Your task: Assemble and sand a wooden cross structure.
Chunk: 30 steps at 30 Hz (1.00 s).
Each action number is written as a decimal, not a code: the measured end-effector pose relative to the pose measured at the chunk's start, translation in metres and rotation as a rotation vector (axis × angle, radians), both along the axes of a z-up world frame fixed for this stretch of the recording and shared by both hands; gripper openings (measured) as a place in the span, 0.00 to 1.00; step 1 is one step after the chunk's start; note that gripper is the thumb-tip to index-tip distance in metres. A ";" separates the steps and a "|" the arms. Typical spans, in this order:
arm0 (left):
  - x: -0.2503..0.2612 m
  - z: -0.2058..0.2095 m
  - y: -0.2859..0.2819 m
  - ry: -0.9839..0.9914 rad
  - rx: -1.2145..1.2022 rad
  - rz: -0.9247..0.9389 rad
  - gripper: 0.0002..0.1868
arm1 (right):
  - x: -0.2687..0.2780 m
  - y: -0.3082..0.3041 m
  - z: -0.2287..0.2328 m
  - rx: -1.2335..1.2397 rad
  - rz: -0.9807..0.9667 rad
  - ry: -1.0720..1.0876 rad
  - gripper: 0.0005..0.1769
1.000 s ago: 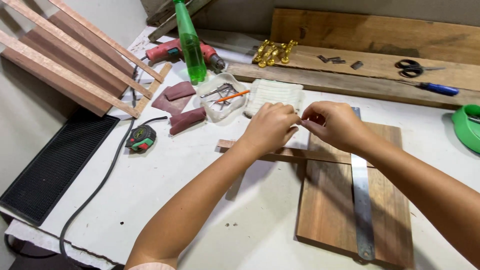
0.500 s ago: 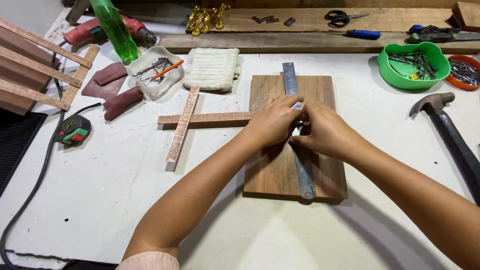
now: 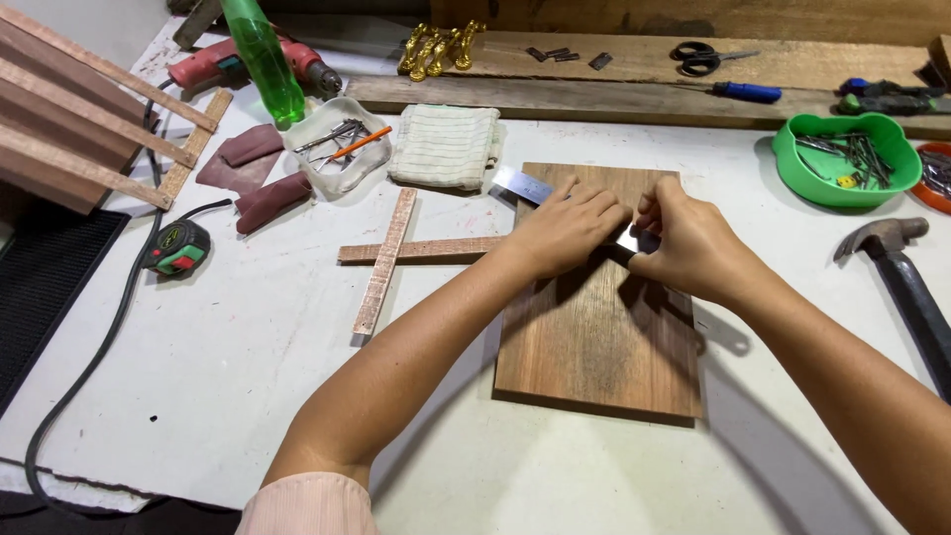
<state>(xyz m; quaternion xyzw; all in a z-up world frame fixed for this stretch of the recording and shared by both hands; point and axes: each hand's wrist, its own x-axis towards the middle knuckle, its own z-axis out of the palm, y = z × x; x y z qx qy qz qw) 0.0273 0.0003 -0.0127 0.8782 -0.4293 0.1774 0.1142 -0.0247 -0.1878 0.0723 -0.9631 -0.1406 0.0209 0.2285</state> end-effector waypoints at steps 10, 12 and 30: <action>0.006 0.070 0.113 -0.012 -0.073 0.110 0.15 | 0.058 0.071 0.038 0.211 0.297 -0.153 0.25; 0.000 0.076 0.149 0.064 -0.063 0.158 0.18 | 0.066 0.108 0.050 0.086 0.341 -0.113 0.26; -0.018 0.021 0.325 0.157 -0.018 0.470 0.19 | 0.135 0.293 -0.038 0.088 0.803 -0.119 0.14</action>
